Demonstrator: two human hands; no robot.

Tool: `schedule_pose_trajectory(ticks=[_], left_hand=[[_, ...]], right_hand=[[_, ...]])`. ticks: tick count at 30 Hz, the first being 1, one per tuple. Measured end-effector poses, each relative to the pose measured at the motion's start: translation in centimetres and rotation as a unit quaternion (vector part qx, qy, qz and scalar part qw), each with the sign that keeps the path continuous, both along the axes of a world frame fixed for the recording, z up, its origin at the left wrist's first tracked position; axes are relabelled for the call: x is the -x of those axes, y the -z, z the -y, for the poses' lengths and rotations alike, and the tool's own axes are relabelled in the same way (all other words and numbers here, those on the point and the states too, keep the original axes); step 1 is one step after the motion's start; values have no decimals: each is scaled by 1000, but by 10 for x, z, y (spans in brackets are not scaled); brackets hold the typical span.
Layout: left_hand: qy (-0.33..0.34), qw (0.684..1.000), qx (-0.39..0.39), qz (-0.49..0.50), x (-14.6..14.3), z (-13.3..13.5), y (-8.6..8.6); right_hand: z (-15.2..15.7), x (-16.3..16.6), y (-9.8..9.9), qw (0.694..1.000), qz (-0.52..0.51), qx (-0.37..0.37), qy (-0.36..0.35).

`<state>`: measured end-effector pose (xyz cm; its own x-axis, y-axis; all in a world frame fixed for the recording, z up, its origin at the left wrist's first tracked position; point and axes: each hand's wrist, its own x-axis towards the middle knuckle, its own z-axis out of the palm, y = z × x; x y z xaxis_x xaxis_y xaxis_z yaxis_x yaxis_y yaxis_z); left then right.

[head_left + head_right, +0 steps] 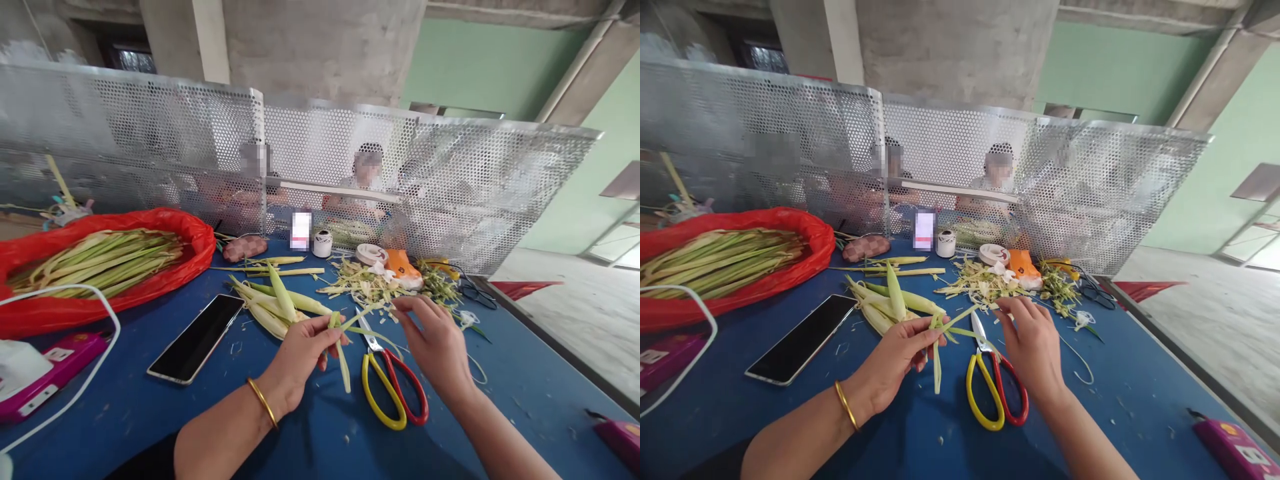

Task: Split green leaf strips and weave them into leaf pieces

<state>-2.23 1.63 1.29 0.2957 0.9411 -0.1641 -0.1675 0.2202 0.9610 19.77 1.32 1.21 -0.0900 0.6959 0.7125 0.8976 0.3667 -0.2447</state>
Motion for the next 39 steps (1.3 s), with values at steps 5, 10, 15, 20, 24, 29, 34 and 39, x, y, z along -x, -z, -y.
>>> schedule_pose_trajectory(ticks=[5, 10, 15, 20, 24, 29, 34, 39], left_hand=[[-19, 999, 20, 18, 1, -1, 0], [-4, 1000, 8, 5, -1, 0, 5], [22, 999, -6, -35, -4, 3, 7], [13, 999, 9, -44, -5, 4, 10], [14, 998, 1, -56, -6, 3, 11], [3, 997, -20, -74, -9, 7, 10], [9, 996, -31, -84, -10, 10, 12], [6, 996, -21, -83, -10, 8, 15]], right_hand=[[-5, -1, 0, 995, 30, 23, -92], [10, 21, -2, 967, 26, 15, -254], [19, 34, 1, 952, -125, 66, -270], [19, 40, 9, 902, -304, 147, -269], [22, 46, 11, 830, -422, 256, -260], [24, 53, 12, 835, -440, 279, -174], [24, 56, 9, 860, -399, 286, -136], [26, 57, 10, 888, -359, 247, -150]])
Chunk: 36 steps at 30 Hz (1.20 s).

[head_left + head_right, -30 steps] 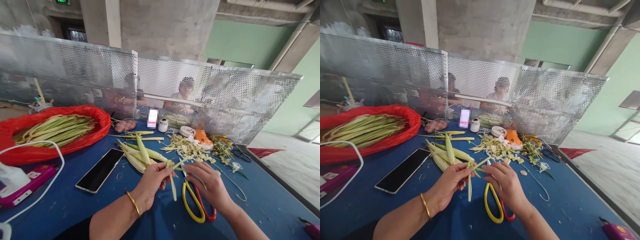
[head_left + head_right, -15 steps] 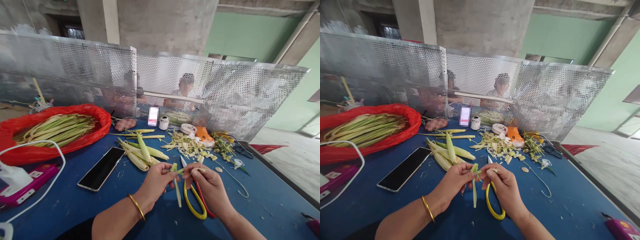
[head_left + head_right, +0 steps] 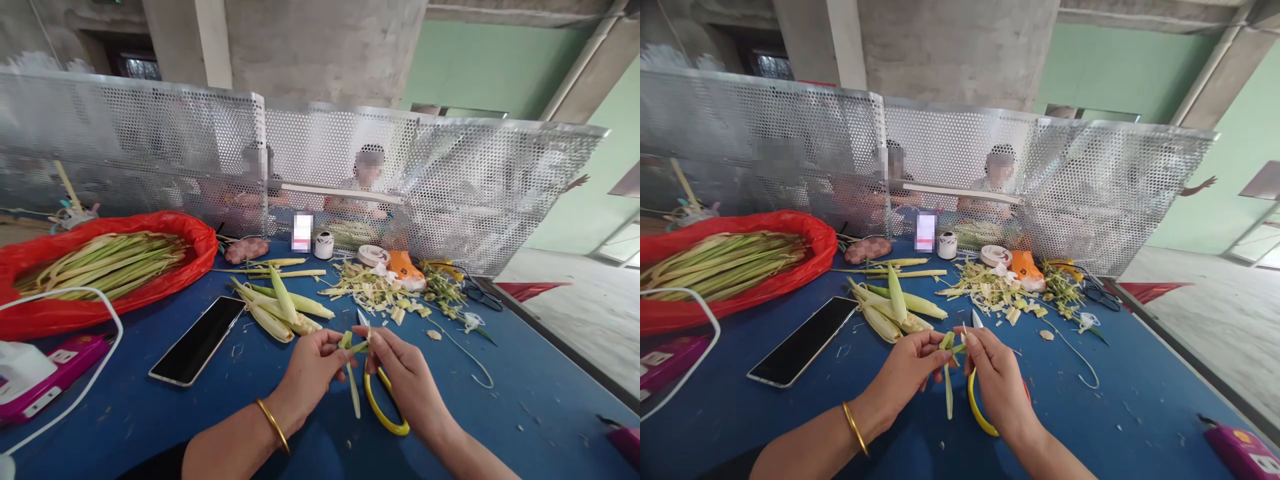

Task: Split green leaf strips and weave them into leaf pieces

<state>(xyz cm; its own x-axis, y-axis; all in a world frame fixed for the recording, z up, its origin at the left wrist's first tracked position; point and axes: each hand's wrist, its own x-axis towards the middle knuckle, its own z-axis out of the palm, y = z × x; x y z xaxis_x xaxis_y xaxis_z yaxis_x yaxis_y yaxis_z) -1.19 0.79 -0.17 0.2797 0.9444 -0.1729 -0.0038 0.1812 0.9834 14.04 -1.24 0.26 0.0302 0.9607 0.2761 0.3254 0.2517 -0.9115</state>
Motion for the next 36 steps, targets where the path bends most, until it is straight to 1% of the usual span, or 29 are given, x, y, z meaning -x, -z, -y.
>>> schedule_pose_trajectory(ticks=[2, 5, 6, 8, 11, 14, 18, 21, 25, 30, 34, 36], left_hand=[[4, 1000, 4, -3, 0, 0, 1], [14, 1000, 0, -5, 1, 2, 4], [12, 1000, -1, -4, 0, 2, 5], [5, 1000, 3, 2, 0, 3, 4], [-16, 1000, 12, 10, -1, 2, 2], [-28, 999, 16, 13, -2, 2, -1], [-44, 999, 24, 16, -3, 3, -2], [-44, 999, 22, 14, -3, 3, -2], [-38, 999, 26, 11, -3, 3, -1], [-47, 999, 22, 10, -3, 3, 2], [-40, 999, 17, 14, -3, 2, 3], [-39, 999, 22, 19, -3, 2, 2]], right_hand=[[1, 1, 2, 1000, -9, -21, 9], [2, -1, 5, 999, -9, -22, 31], [2, -2, 6, 999, 15, -33, 36], [2, -4, 7, 991, 94, -83, 42], [3, -6, 7, 964, 206, -156, 58], [3, -6, 10, 948, 262, -164, 79], [3, -6, 11, 937, 297, -161, 89], [4, -5, 9, 923, 323, -192, 80], [6, -5, 9, 887, 381, -250, 78], [7, -6, 11, 872, 406, -263, 76], [5, -7, 12, 851, 439, -278, 77], [4, -7, 12, 845, 446, -285, 76]])
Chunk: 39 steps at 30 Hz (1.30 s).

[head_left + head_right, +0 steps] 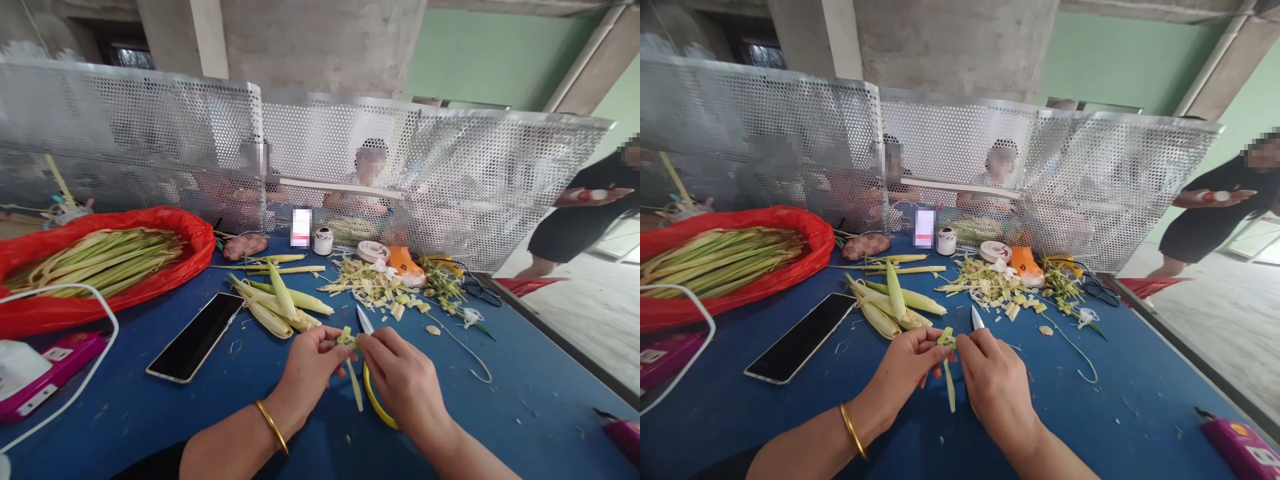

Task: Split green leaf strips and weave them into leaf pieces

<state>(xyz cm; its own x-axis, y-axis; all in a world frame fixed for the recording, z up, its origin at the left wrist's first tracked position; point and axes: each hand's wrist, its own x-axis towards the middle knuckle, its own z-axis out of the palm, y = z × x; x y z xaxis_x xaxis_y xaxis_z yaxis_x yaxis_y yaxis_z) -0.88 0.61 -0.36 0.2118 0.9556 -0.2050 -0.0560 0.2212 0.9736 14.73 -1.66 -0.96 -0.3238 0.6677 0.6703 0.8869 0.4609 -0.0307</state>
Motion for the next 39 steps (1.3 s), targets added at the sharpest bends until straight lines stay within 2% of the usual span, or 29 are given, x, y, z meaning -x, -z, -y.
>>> schedule_pose_trajectory(ticks=[6, 11, 15, 18, 22, 26, 29, 31, 35, 37, 39], left_hand=[[0, 1000, -18, -13, 0, 0, 2], [29, 998, -55, -20, 0, 1, 6], [35, 998, -48, -30, -1, 2, 2], [28, 998, -44, -34, -1, 2, 0], [17, 998, -58, -23, 0, 0, 0], [29, 997, -69, -30, -1, 1, 0], [43, 992, -96, -77, 0, 4, 0], [46, 978, -144, -145, 2, 6, -1], [64, 919, -237, -309, 5, 9, -3], [69, 903, -246, -346, 5, 9, -4], [72, 908, -233, -341, 4, 8, -4]], right_hand=[[0, 0, -2, 999, -31, -12, 5], [1, 1, -1, 998, -58, -8, -8], [2, 2, 1, 991, -122, 51, -15], [1, 2, 0, 976, -181, 114, -49], [0, 1, -1, 962, -221, 130, -95], [-2, 0, 0, 961, -237, 135, -45], [-3, -2, -3, 955, -238, 170, -40], [-3, -3, -8, 951, -228, 199, -56], [-2, -2, -14, 949, -199, 239, -56], [-2, -1, -15, 948, -192, 250, -43], [-2, -1, -14, 944, -198, 263, -31]])
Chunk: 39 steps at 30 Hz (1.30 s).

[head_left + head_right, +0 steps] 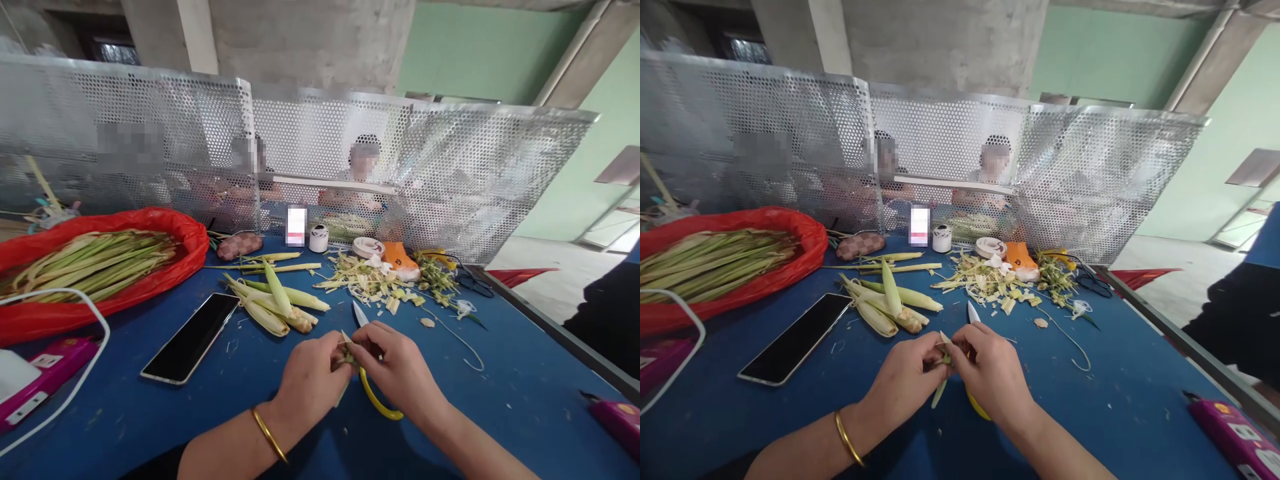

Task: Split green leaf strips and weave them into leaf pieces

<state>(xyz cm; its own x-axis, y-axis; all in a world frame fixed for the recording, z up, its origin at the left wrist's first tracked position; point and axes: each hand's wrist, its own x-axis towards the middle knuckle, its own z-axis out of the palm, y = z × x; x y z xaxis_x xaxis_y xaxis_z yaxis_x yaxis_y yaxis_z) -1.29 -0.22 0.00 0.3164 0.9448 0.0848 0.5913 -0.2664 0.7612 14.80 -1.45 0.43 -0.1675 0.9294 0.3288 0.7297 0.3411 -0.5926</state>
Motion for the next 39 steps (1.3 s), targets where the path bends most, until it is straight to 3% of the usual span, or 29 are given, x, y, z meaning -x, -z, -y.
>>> schedule_pose_trajectory(ticks=[6, 9, 14, 18, 21, 25, 34, 39], left_hand=[[47, 974, 164, 151, -3, -3, 5], [73, 958, 222, 168, -3, -2, 4], [145, 937, 266, 172, -3, -2, 2], [187, 923, 270, 200, 0, -4, 0], [196, 926, 271, 173, 2, -3, -4], [198, 924, 280, 166, 1, -2, -6], [125, 900, 354, 222, 2, -5, -1], [80, 893, 383, 222, -1, -3, 2]], right_hand=[[-5, -3, -1, 995, -88, 40, 10], [-8, -4, -1, 979, -176, 103, -12], [-10, -3, -1, 914, -340, 219, -35], [-10, -7, -4, 855, -441, 270, -42], [-10, -7, -4, 831, -473, 291, -32], [-9, -1, 1, 841, -474, 258, -28], [-6, 1, 0, 853, -462, 233, -69], [-4, 4, -5, 882, -423, 197, -65]])
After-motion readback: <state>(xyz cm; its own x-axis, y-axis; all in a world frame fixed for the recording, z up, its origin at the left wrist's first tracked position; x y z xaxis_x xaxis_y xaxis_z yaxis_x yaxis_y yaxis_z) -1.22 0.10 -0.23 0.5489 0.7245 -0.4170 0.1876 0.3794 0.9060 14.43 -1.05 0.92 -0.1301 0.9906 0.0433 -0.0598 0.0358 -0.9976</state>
